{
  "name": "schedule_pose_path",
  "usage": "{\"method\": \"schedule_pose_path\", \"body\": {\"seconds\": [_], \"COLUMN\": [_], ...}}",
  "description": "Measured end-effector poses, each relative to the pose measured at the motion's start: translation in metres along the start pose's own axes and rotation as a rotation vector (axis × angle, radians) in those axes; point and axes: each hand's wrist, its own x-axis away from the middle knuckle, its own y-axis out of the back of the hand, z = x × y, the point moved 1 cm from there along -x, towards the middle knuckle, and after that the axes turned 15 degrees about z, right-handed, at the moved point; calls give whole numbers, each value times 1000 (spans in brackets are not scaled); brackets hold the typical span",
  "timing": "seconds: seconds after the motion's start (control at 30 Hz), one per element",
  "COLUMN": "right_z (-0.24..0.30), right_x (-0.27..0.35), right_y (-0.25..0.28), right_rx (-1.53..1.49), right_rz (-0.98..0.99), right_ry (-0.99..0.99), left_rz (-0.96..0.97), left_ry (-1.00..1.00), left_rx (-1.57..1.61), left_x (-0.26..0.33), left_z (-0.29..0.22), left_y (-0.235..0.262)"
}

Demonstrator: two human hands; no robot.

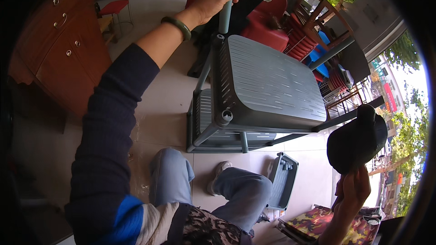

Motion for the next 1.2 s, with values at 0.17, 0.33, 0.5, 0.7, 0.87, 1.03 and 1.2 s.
{"method": "schedule_pose_path", "body": {"seconds": [0.17,0.33,0.5,0.7,0.87,1.03,1.2], "right_z": [-9,-20,-27,-11,4,28,86], "right_x": [-8,-15,-20,-39,-52,-84,-202], "right_y": [5,4,-4,-11,-25,-15,-36], "right_rx": [-11,-34,-17,39,17,238,554], "right_rz": [-56,-38,20,72,52,130,164], "right_ry": [-77,-102,-10,-18,-50,51,159], "left_rz": [24,51,32,-58,-97,0,30], "left_ry": [72,159,234,-63,-20,87,169], "left_rx": [-46,-55,62,-198,-63,148,208], "left_x": [-7,-11,-23,-12,-15,-29,-16], "left_z": [30,39,41,46,49,45,48], "left_y": [-10,-7,3,-22,-16,-30,-13]}}
